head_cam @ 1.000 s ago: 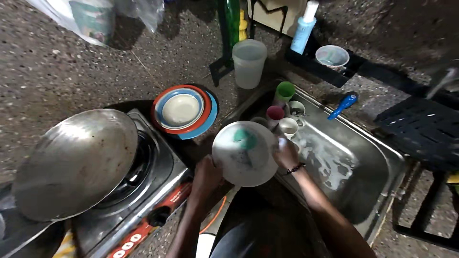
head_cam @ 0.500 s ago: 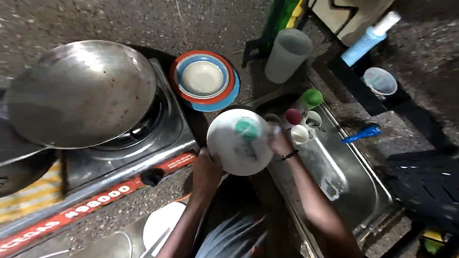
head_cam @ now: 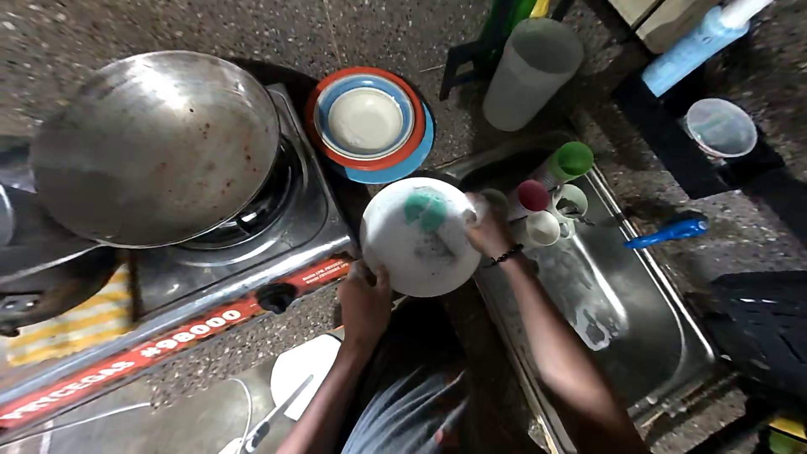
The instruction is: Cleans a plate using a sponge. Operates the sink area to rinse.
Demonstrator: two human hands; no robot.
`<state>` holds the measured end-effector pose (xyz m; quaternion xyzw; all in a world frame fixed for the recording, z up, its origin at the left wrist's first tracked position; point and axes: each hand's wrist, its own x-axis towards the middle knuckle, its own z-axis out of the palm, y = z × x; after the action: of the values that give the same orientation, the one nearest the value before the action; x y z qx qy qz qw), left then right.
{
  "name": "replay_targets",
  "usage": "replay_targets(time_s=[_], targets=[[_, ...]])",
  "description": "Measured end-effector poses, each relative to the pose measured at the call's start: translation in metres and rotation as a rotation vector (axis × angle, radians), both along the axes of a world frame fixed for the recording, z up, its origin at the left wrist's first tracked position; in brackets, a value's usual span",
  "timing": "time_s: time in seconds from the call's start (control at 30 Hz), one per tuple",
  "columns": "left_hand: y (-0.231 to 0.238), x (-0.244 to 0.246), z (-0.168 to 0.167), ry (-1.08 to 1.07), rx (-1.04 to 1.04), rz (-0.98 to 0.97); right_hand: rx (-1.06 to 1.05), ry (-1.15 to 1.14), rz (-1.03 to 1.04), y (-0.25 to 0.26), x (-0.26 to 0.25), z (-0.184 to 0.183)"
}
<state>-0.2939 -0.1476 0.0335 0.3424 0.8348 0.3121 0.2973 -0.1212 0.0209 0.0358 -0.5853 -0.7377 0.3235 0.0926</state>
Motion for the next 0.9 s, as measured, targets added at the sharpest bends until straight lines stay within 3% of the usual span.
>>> replay_targets(time_s=[0.3,0.47,0.53,0.63,0.73,0.83,0.9], targets=[[-0.008,0.0,-0.019,-0.295,0.123,0.048,0.1,0.013,-0.032,-0.005,0.001,-0.015],[-0.023,0.001,-0.002,-0.566,0.097,0.026,0.029,0.059,-0.085,-0.008,0.006,-0.009],[-0.031,-0.001,0.012,-0.544,0.033,-0.036,0.005,0.167,-0.137,-0.017,0.012,-0.007],[-0.037,-0.006,0.027,-0.441,0.067,-0.175,0.002,0.361,-0.243,-0.025,0.031,-0.017],[-0.016,0.006,0.038,-0.459,0.264,-0.397,0.09,0.513,-0.511,-0.04,0.056,-0.02],[0.035,0.048,0.043,-0.452,0.385,-0.707,0.265,0.431,-0.792,-0.045,0.098,-0.019],[0.072,0.085,0.052,-0.316,0.284,-0.956,0.286,0.363,-0.966,-0.042,0.135,-0.012]])
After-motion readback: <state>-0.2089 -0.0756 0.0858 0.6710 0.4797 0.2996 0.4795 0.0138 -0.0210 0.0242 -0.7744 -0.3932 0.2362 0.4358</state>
